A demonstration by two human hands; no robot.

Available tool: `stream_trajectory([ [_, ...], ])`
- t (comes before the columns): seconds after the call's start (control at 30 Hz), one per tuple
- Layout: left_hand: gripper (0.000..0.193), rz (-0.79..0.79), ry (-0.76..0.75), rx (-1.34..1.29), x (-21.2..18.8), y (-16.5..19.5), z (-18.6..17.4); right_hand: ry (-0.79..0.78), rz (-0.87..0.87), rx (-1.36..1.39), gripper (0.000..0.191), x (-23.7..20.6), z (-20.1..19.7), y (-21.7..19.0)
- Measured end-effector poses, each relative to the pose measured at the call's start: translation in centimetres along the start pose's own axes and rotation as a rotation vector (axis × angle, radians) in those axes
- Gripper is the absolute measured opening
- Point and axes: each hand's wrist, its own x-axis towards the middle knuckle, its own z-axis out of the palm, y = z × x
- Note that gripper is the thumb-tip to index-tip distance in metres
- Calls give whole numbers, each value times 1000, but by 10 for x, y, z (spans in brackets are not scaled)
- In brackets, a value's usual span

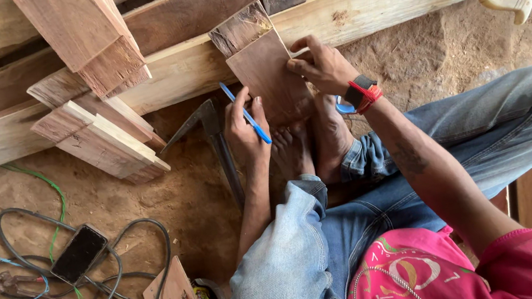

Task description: The person sits on the floor and uses a tape measure and a blue pen to mark measurements on a small wooden plank. They repeatedly measure and mark the wood, adjusting the tape measure and repositioning the plank as needed.

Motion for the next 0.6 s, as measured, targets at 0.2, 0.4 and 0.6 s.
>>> stream_trajectory([
  [0.2,23,49,-19,16,12,6,-5,44,-22,224,39,-8,3,-7],
  [0.4,22,58,-32,46,14,11,3,41,78,586,39,-20,11,14],
  [0.6,20,21,-73,42,-2,18,4,17,110,461,41,-36,2,25],
])
